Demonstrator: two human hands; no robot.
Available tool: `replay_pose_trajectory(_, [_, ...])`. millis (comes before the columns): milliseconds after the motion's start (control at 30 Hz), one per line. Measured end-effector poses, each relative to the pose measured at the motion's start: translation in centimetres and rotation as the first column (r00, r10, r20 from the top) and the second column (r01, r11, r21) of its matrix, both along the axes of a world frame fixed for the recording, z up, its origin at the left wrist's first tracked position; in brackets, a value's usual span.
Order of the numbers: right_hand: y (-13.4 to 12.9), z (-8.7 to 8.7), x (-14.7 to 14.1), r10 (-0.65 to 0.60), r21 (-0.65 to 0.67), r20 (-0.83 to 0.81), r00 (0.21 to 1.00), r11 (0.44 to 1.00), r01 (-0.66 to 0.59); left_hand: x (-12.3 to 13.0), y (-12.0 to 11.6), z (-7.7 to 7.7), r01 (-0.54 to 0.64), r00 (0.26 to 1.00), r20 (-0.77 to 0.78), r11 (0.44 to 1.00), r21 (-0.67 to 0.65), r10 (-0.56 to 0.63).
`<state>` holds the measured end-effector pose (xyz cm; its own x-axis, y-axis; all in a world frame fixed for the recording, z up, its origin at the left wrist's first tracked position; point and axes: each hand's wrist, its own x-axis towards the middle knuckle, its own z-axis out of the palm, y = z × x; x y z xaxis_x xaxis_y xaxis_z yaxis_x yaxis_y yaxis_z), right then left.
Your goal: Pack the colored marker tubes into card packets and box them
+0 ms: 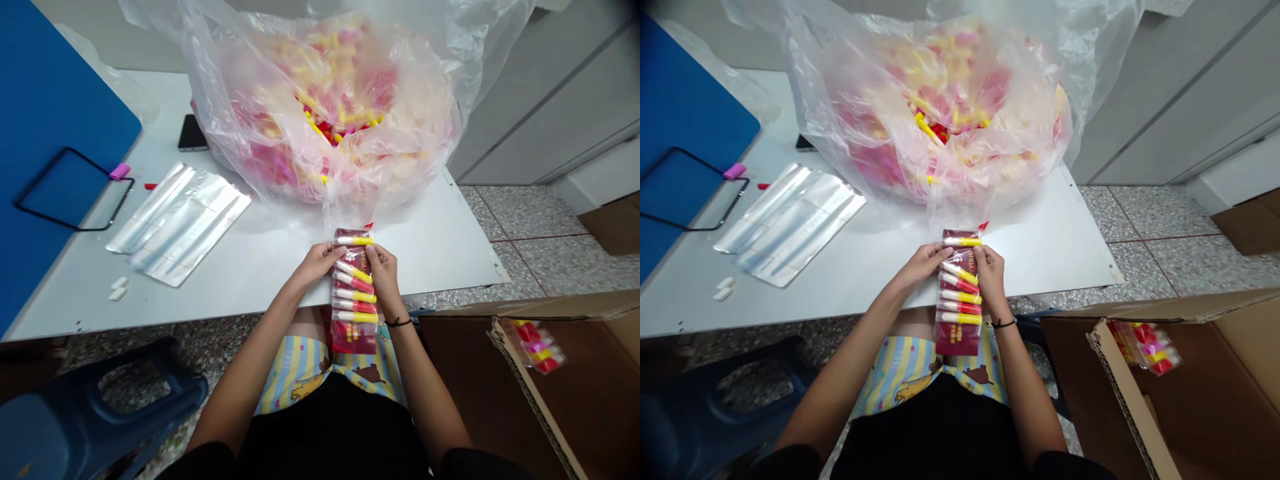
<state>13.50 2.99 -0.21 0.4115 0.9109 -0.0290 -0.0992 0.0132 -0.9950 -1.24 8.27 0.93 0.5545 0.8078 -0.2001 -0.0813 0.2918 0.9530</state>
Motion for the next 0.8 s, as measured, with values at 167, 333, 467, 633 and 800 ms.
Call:
replay_pose_trajectory(167, [1.3, 0.0, 0.0, -0.095, 0.030, -0.029, 0.995, 0.995, 0.096, -0.2, -1.5, 0.9, 0.016, 0.995, -0.096, 0.999, 0.043, -0.012])
replay_pose_trajectory(333, [-0.4, 0.1, 0.9, 0.127, -0.077, -0.195, 0.972, 0.987, -0.144, 0.1, -1.9, 0.7, -0.130, 0.986, -0.102, 0.991, 0.040, 0.134])
replay_pose_trajectory(467, [-2.6, 0.3, 1.5, 0.273, -0.180, -0.210, 0.939, 0.933, -0.312, 0.3, -1.9, 0.8, -0.154, 0.984, -0.087, 0.988, 0.027, 0.156])
replay_pose_trajectory(633, [-3.3, 0.7, 1.4, 0.315, -0.129, -0.247, 0.916, 0.927, -0.353, 0.1, -1.8, 1.0, -0.083, 0.995, -0.063, 0.997, -0.005, 0.082])
replay_pose_trajectory(800, [-3.5, 0.6, 0.9, 0.293, -0.124, -0.273, 0.916, 0.934, -0.336, -0.3, -1.8, 1.0, -0.008, 0.993, -0.116, 1.000, 0.010, 0.009])
